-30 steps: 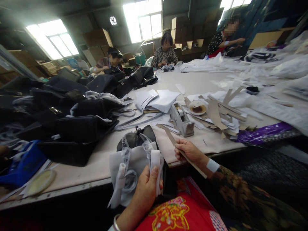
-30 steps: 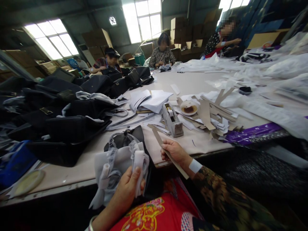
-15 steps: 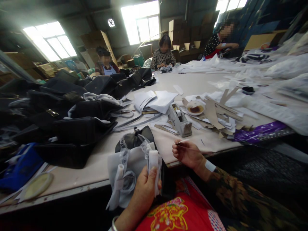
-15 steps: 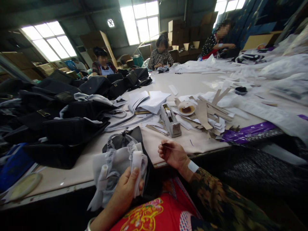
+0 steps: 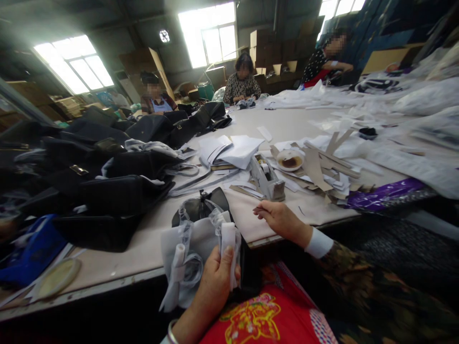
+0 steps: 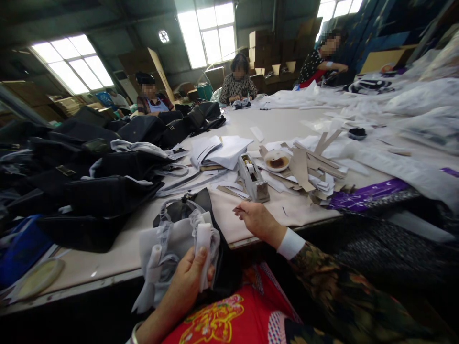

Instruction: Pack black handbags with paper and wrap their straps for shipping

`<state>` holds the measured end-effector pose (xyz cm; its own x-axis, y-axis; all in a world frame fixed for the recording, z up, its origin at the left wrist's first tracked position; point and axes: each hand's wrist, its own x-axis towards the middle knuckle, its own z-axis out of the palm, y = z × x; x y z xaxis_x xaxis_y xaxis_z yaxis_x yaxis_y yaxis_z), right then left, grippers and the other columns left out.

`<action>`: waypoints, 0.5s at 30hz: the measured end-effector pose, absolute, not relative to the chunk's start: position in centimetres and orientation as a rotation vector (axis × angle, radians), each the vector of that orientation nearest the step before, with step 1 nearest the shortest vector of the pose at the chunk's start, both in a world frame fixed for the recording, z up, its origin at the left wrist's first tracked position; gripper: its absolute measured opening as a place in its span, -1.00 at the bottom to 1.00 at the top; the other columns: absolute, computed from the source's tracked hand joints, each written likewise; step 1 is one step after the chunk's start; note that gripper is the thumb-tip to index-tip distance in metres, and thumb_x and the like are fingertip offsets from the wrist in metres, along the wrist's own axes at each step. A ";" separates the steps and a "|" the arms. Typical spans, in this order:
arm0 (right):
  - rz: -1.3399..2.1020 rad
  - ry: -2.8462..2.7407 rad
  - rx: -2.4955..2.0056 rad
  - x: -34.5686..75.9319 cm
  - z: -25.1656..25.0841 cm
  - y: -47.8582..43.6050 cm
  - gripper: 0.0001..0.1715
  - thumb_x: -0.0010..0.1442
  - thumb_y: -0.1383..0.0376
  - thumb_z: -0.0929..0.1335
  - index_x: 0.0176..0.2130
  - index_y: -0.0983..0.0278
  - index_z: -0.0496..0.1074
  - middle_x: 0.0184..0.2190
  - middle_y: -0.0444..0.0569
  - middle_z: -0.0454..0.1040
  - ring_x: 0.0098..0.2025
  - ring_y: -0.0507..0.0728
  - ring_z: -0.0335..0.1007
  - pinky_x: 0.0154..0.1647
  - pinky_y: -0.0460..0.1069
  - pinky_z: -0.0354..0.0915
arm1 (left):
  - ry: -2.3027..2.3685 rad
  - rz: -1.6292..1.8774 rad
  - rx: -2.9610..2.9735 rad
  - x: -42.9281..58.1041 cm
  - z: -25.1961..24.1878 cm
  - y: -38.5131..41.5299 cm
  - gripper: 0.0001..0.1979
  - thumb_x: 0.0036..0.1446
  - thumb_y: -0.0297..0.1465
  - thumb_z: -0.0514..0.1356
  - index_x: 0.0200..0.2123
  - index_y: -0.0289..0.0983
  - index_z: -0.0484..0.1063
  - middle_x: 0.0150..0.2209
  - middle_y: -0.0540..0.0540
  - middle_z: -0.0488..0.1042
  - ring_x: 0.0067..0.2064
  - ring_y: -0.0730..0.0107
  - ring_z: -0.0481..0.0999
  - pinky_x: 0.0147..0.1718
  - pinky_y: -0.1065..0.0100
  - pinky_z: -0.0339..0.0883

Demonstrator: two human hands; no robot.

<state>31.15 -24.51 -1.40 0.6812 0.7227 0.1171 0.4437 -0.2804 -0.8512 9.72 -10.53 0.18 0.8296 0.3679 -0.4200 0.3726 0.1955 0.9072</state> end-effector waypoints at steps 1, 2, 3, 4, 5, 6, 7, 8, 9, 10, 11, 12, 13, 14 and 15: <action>0.235 -1.058 -2.089 31.5 -1.6 -24.5 -0.79 0.33 0.29 0.30 -0.30 0.29 0.50 -0.24 0.07 0.56 -0.20 0.14 0.47 -0.14 0.02 0.35 | 0.646 0.000 1.403 9.7 0.2 -10.5 -0.41 0.19 0.16 0.12 -0.08 -0.27 0.27 -0.58 0.07 0.35 -0.61 0.49 0.29 -0.64 0.46 0.11; 0.130 -1.174 -2.224 31.8 -2.0 -24.4 -0.77 0.33 0.33 0.30 -0.32 0.30 0.53 -0.23 0.09 0.54 -0.16 0.16 0.45 -0.09 0.03 0.32 | 0.646 0.005 1.405 9.7 0.2 -10.6 -0.41 0.19 0.16 0.12 -0.09 -0.27 0.27 -0.58 0.07 0.35 -0.62 0.50 0.28 -0.64 0.46 0.11; 0.051 -1.247 -2.329 31.9 -2.5 -24.4 -0.74 0.33 0.35 0.30 -0.33 0.30 0.55 -0.23 0.11 0.53 -0.14 0.18 0.43 -0.06 0.04 0.30 | 0.648 0.007 1.407 9.7 0.2 -10.6 -0.41 0.19 0.16 0.12 -0.11 -0.27 0.27 -0.58 0.07 0.35 -0.62 0.50 0.28 -0.65 0.47 0.10; 0.008 -1.293 -2.402 31.9 -3.1 -24.3 -0.72 0.33 0.36 0.29 -0.33 0.30 0.57 -0.25 0.12 0.51 -0.13 0.20 0.41 -0.05 0.05 0.29 | 0.649 0.008 1.410 9.8 0.3 -10.6 -0.42 0.18 0.17 0.12 -0.13 -0.26 0.27 -0.58 0.07 0.35 -0.62 0.51 0.28 -0.65 0.47 0.10; -0.009 -1.315 -2.444 31.9 -3.7 -24.3 -0.70 0.34 0.37 0.28 -0.31 0.30 0.59 -0.26 0.12 0.50 -0.13 0.21 0.39 -0.05 0.06 0.27 | 0.651 0.010 1.414 9.8 0.4 -10.5 -0.42 0.17 0.18 0.12 -0.16 -0.26 0.27 -0.58 0.07 0.35 -0.62 0.51 0.28 -0.65 0.47 0.09; -0.013 -1.319 -2.460 31.8 -4.4 -24.2 -0.69 0.34 0.39 0.26 -0.26 0.31 0.60 -0.26 0.13 0.50 -0.13 0.22 0.38 -0.04 0.07 0.26 | 0.651 0.008 1.416 9.8 0.4 -10.5 -0.41 0.16 0.19 0.12 -0.18 -0.26 0.27 -0.58 0.07 0.35 -0.62 0.51 0.28 -0.65 0.47 0.10; -0.016 -1.317 -2.464 31.8 -5.0 -24.3 -0.68 0.33 0.42 0.25 -0.17 0.32 0.60 -0.24 0.14 0.50 -0.12 0.23 0.37 -0.02 0.08 0.25 | 0.651 0.006 1.418 9.8 0.5 -10.5 -0.41 0.16 0.19 0.12 -0.20 -0.25 0.27 -0.58 0.06 0.35 -0.62 0.50 0.28 -0.66 0.46 0.10; -0.025 -1.319 -2.470 31.8 -5.5 -24.4 -0.64 0.32 0.45 0.24 -0.07 0.33 0.58 -0.19 0.15 0.50 -0.10 0.23 0.36 0.00 0.08 0.24 | 0.650 0.004 1.418 9.9 0.6 -10.5 -0.41 0.15 0.20 0.12 -0.20 -0.25 0.27 -0.58 0.06 0.35 -0.63 0.50 0.29 -0.66 0.46 0.10; -0.035 -1.320 -2.476 31.8 -5.9 -24.6 -0.59 0.30 0.49 0.22 0.01 0.35 0.54 -0.14 0.17 0.50 -0.07 0.24 0.36 0.02 0.07 0.23 | 0.649 0.005 1.414 9.9 0.6 -10.5 -0.40 0.15 0.20 0.13 -0.19 -0.26 0.27 -0.58 0.06 0.35 -0.63 0.50 0.29 -0.66 0.46 0.10; -0.043 -1.317 -2.483 31.9 -6.1 -24.8 -0.55 0.28 0.52 0.21 0.05 0.38 0.52 -0.11 0.18 0.50 -0.05 0.23 0.35 0.04 0.06 0.22 | 0.647 0.007 1.406 9.9 0.6 -10.5 -0.40 0.15 0.19 0.13 -0.18 -0.26 0.27 -0.58 0.07 0.35 -0.63 0.50 0.29 -0.66 0.46 0.10; -0.048 -1.307 -2.493 32.1 -6.1 -25.1 -0.55 0.27 0.53 0.20 0.03 0.40 0.52 -0.11 0.20 0.50 -0.05 0.23 0.36 0.03 0.05 0.22 | 0.645 0.011 1.394 9.9 0.6 -10.5 -0.41 0.16 0.19 0.14 -0.17 -0.26 0.27 -0.58 0.07 0.35 -0.63 0.51 0.28 -0.66 0.47 0.10; -0.048 -1.291 -2.505 32.2 -6.0 -25.4 -0.59 0.28 0.52 0.20 -0.03 0.41 0.54 -0.15 0.21 0.51 -0.08 0.23 0.37 0.00 0.05 0.22 | 0.643 0.017 1.377 9.9 0.6 -10.6 -0.42 0.17 0.18 0.14 -0.16 -0.26 0.27 -0.58 0.08 0.34 -0.63 0.51 0.28 -0.66 0.47 0.10; -0.048 -1.269 -2.524 32.2 -5.6 -25.7 -0.63 0.31 0.48 0.20 -0.13 0.41 0.56 -0.21 0.21 0.51 -0.13 0.23 0.38 -0.05 0.05 0.23 | 0.640 0.024 1.354 9.8 0.5 -10.7 -0.43 0.18 0.16 0.14 -0.16 -0.26 0.27 -0.58 0.08 0.34 -0.63 0.52 0.28 -0.66 0.48 0.09; -0.046 -1.234 -2.540 32.1 -5.0 -26.0 -0.64 0.34 0.42 0.20 -0.22 0.40 0.56 -0.28 0.20 0.51 -0.19 0.23 0.39 -0.11 0.04 0.23 | 0.638 0.030 1.325 9.7 0.4 -10.8 -0.44 0.19 0.15 0.14 -0.17 -0.26 0.27 -0.58 0.08 0.33 -0.62 0.52 0.28 -0.66 0.48 0.09; -0.028 -1.193 -2.531 31.9 -4.3 -26.3 -0.63 0.37 0.35 0.20 -0.28 0.39 0.55 -0.34 0.18 0.50 -0.25 0.21 0.39 -0.17 0.04 0.22 | 0.637 0.038 1.290 9.7 0.3 -10.9 -0.45 0.20 0.14 0.14 -0.19 -0.26 0.27 -0.58 0.07 0.33 -0.62 0.53 0.27 -0.66 0.49 0.08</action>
<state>31.91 -26.28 -4.27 0.6468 0.7454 0.1613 0.7522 -0.5886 -0.2961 9.66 -10.87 0.35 0.8291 0.3707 -0.4186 0.3188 0.3016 0.8986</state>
